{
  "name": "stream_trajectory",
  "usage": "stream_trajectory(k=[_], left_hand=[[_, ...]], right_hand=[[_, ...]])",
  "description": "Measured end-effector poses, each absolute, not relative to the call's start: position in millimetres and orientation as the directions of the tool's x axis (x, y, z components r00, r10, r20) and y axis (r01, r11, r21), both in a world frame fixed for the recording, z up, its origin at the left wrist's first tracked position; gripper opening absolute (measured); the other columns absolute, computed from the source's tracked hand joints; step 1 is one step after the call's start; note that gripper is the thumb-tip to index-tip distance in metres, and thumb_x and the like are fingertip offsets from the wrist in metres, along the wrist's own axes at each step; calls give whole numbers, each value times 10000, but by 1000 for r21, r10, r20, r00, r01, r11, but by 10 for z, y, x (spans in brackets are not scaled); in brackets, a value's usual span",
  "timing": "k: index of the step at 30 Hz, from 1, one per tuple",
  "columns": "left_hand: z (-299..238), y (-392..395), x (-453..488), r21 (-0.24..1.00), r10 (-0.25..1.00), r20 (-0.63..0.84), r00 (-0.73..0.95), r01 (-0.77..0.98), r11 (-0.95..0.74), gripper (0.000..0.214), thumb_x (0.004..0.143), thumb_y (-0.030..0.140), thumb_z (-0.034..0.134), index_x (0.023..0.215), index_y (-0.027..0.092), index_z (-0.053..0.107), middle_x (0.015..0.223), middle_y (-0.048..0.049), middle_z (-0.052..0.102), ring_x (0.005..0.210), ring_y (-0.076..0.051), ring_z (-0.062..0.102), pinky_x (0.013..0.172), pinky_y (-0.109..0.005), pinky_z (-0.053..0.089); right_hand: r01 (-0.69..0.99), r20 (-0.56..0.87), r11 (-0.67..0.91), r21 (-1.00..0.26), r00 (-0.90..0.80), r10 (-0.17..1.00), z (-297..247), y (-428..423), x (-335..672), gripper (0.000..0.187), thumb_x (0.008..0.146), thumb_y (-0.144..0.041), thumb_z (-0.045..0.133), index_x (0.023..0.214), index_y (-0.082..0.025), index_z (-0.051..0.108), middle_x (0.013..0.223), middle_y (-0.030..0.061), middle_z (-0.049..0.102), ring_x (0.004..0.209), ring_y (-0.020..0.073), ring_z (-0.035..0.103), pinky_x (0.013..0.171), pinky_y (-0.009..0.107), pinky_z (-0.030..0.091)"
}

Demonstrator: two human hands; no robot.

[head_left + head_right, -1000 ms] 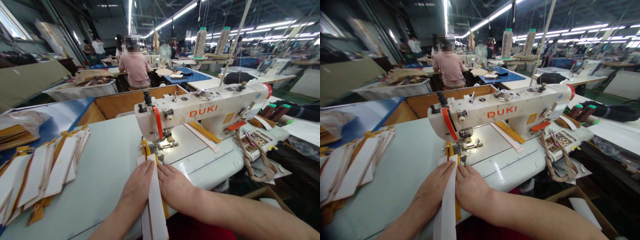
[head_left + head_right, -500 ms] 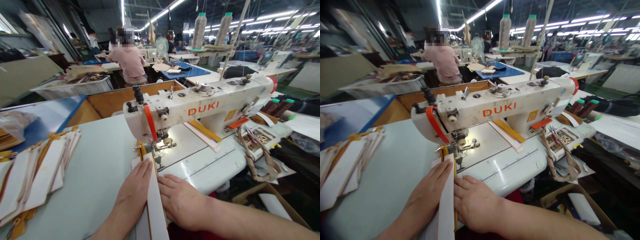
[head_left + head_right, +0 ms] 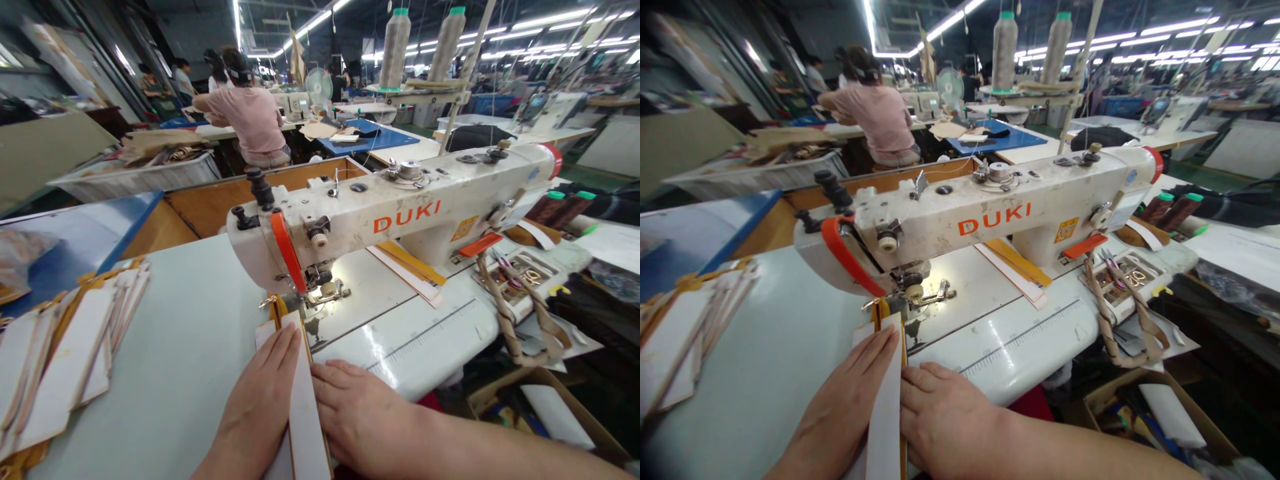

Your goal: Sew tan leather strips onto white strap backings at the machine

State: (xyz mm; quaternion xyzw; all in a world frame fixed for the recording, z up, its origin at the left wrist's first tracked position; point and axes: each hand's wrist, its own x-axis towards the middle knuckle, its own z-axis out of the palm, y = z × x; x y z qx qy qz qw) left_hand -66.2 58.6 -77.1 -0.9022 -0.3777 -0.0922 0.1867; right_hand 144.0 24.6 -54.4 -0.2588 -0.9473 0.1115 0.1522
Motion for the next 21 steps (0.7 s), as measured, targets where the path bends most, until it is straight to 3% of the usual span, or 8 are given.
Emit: stream_trajectory(k=[21], left_hand=[[-828, 611, -703, -304, 618, 354, 701, 712, -633, 492, 827, 83, 292, 1277, 32, 482, 1251, -217, 609, 1177, -280, 560, 908, -401, 520]], right_hand=[[458, 275, 848, -266, -807, 522, -635, 279, 1398, 302, 948, -319, 445, 1120, -122, 596, 1250, 90, 595, 1212, 240, 459, 1054, 339, 350]])
